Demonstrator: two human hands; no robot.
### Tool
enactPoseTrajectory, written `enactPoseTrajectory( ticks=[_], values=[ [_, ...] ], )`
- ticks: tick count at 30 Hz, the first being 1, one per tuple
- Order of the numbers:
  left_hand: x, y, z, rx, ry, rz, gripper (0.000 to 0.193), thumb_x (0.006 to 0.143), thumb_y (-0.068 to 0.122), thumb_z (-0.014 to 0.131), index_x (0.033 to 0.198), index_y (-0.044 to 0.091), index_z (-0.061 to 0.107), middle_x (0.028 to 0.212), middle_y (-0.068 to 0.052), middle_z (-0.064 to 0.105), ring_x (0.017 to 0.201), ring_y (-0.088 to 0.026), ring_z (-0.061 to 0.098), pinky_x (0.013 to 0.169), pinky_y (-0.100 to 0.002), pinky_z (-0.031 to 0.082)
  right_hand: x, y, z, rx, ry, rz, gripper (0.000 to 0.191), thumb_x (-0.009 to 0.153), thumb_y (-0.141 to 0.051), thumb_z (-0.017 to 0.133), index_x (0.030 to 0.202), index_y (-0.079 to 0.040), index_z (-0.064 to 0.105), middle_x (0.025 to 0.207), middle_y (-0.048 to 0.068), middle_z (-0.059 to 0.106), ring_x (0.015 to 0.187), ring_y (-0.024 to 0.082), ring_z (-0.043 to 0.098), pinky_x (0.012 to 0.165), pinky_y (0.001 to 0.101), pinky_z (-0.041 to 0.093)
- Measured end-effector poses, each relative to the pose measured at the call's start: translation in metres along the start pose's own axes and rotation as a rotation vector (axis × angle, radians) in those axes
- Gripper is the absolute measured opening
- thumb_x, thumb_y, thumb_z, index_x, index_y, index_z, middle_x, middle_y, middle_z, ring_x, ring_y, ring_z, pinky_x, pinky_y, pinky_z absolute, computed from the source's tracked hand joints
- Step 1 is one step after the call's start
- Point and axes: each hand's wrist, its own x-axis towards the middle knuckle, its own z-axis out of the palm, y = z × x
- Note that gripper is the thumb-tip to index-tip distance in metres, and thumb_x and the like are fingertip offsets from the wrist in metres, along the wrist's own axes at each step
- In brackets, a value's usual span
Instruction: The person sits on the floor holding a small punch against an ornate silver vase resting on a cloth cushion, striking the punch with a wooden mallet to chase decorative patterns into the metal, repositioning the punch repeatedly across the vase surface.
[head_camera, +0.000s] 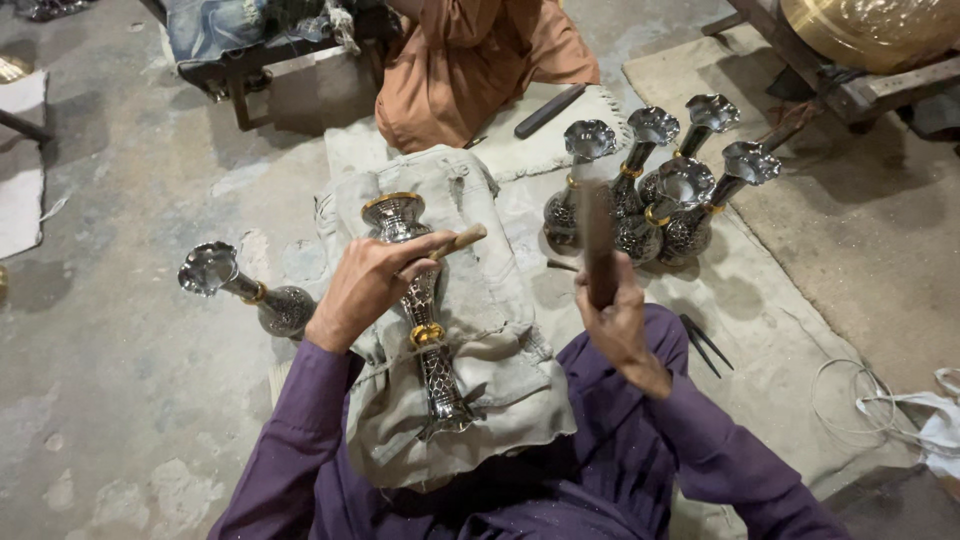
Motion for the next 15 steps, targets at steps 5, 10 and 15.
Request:
enactPoseTrajectory(
  ticks=[5,10,15],
  values=[
    [0.001,-0.001,0.000,-0.056,0.002,0.013,0.038,0.091,0.031,0.073,0.128,0.030,0.072,0.080,-0.008,0.076,0.050,-0.027,0.063,0.055,-0.040,0.052,-0.008,0.003,-0.004,-0.301,-0.037,0.101,0.034,0.095,-0.006,0.061,0.128,-0.014,0.060,0.089,0.008,0.065,0.066,0.018,0.062,0.052,0.0338,0.057],
    [-0.003,-0.006,0.005,-0.079,0.059,0.058,0.041,0.088,0.024,0.077,0.129,0.026,0.072,0.090,-0.007,0.079,0.059,-0.021,0.071,0.058,-0.035,0.056,-0.003,-0.014,-0.015,-0.556,-0.189,0.084,0.040,0.089,-0.003,0.058,0.128,-0.011,0.061,0.096,0.006,0.069,0.072,0.017,0.068,0.054,0.0339,0.057],
    [-0.019,-0.023,0.003,-0.358,0.326,0.066,0.045,0.093,0.007,0.077,0.135,0.011,0.062,0.100,-0.009,0.080,0.087,-0.014,0.079,0.080,-0.027,0.066,-0.006,-0.035,-0.033,-0.236,-0.219,0.163,0.033,0.082,-0.001,0.072,0.113,-0.007,0.061,0.081,0.008,0.065,0.067,0.020,0.064,0.062,0.0361,0.054]
  ],
)
